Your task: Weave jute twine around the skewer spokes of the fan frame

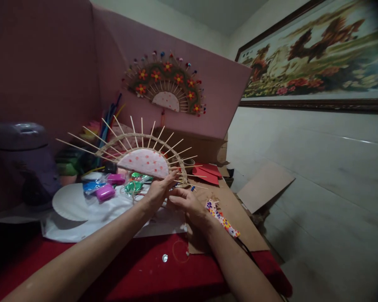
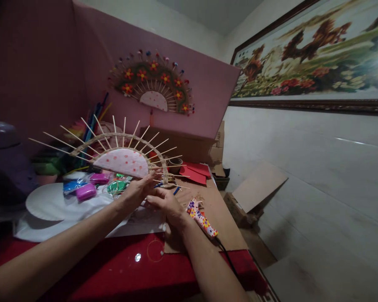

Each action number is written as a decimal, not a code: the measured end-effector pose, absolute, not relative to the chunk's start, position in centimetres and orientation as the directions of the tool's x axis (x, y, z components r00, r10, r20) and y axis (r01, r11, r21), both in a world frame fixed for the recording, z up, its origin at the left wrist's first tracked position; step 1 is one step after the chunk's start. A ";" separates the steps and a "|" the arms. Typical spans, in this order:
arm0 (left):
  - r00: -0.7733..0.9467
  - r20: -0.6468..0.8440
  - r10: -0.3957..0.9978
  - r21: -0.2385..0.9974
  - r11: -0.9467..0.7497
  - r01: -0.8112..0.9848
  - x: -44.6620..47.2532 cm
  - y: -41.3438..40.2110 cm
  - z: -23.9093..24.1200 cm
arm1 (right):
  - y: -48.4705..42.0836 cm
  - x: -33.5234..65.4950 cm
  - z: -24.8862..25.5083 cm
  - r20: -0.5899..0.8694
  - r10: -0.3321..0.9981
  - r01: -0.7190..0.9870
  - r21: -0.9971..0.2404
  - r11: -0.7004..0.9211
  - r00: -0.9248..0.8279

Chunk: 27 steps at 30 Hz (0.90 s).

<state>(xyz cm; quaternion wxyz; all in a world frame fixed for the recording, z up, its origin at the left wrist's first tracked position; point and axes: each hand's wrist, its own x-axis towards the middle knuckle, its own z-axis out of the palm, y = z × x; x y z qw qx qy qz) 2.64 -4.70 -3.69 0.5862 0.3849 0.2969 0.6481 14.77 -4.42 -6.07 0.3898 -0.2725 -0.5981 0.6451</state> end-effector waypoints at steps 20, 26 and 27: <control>-0.066 0.376 0.924 0.920 -0.380 -0.099 7.4 -2.2 -4.6 | -2.2 15.5 -5.3 -0.098 0.957 -0.706 -0.654 -0.270 -0.274; 0.101 0.516 0.851 0.828 -0.525 0.199 5.2 -2.8 -4.4 | -1.7 16.2 -4.8 -0.042 0.991 -0.786 -0.605 -0.125 -0.125; 0.082 0.557 0.827 0.768 -0.550 0.328 4.7 -2.9 -4.5 | -1.5 16.3 -4.9 -0.035 0.995 -0.787 -0.609 -0.096 -0.094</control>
